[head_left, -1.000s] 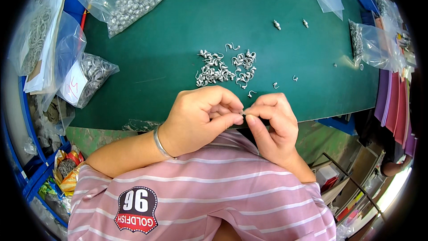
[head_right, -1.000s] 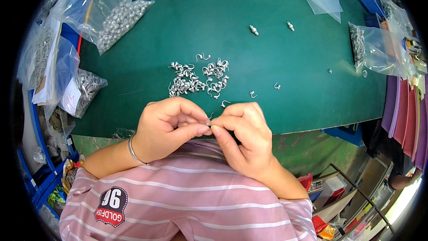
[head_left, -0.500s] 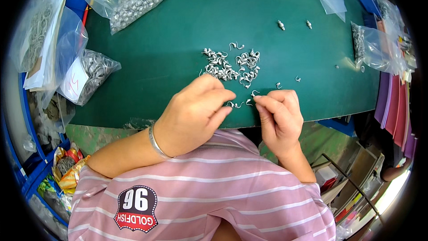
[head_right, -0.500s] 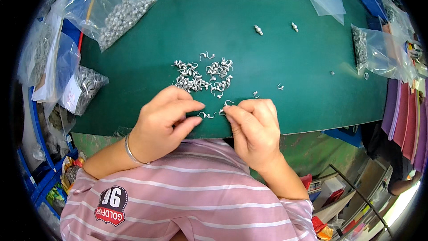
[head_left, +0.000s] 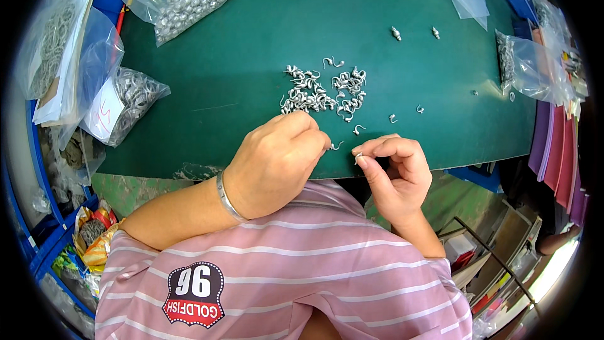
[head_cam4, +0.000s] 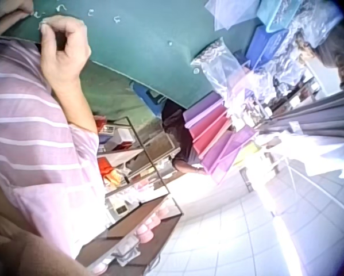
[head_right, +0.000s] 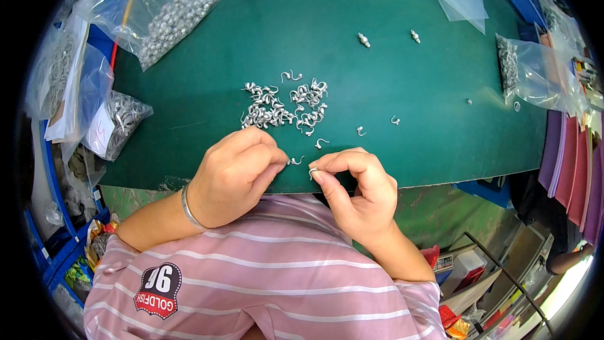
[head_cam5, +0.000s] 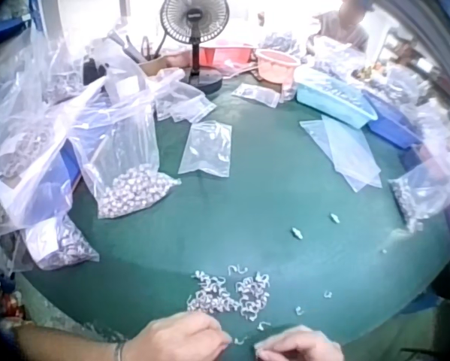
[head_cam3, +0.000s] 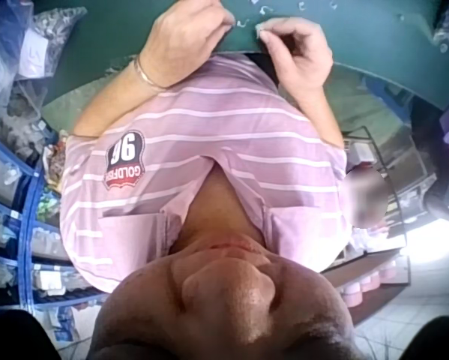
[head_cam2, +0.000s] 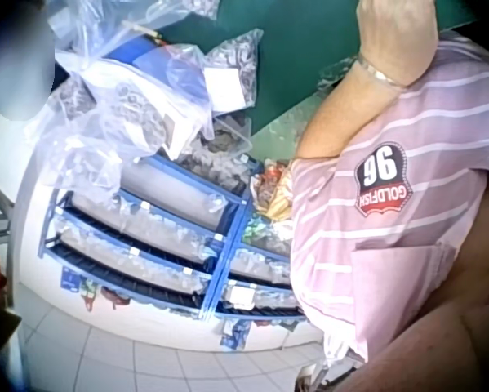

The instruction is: The person sorts small silver metal hooks from a plastic bag onto a green table, separating them into piles. They then gather the sorted hooks, place them into a clear plastic bag, and walk to a blue shelf to store the bag. The person returns to the table and continues sorting more hooks.

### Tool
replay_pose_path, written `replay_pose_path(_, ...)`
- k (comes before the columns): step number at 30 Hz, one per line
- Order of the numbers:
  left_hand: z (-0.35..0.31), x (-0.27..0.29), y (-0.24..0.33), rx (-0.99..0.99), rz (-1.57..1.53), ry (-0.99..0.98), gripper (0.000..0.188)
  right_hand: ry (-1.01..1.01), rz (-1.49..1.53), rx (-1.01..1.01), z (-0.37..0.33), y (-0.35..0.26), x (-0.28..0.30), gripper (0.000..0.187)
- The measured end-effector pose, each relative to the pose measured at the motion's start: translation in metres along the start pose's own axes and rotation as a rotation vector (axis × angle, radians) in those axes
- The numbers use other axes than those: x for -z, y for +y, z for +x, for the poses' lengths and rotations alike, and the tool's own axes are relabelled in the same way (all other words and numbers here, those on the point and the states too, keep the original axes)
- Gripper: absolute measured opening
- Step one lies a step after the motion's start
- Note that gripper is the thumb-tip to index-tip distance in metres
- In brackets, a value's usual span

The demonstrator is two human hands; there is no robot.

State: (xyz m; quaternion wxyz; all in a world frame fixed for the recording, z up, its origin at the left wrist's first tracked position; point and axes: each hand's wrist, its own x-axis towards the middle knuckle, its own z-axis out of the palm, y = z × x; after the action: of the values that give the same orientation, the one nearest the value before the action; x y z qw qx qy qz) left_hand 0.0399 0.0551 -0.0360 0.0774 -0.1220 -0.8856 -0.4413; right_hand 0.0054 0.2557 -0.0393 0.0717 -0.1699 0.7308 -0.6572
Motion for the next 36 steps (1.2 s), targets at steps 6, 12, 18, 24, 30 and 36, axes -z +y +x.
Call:
replay_pose_path(6,0.001,-0.001,0.002,-0.008,-0.023,-0.028,0.016,-0.136,-0.437,0.352,0.008,0.003,0.003,0.023)
replay_pose_path(12,0.001,-0.001,0.001,-0.009,-0.020,-0.033,0.017,-0.123,-0.571,0.418,0.013,0.003,0.002,0.025)
replay_pose_path(18,0.002,0.000,0.002,0.006,-0.016,-0.040,0.015,-0.121,-0.717,0.355,0.024,0.004,0.004,0.025)
replay_pose_path(24,0.001,0.000,0.002,0.015,-0.032,-0.036,0.015,-0.068,-0.630,0.395,0.015,0.010,0.009,0.024)
replay_pose_path(30,0.002,0.002,0.002,0.021,-0.031,-0.059,0.016,-0.155,-0.564,0.441,0.004,0.009,0.006,0.029)
replay_pose_path(36,0.002,0.002,0.002,0.010,-0.033,-0.054,0.016,0.055,-0.781,0.332,0.028,0.008,0.026,0.025)
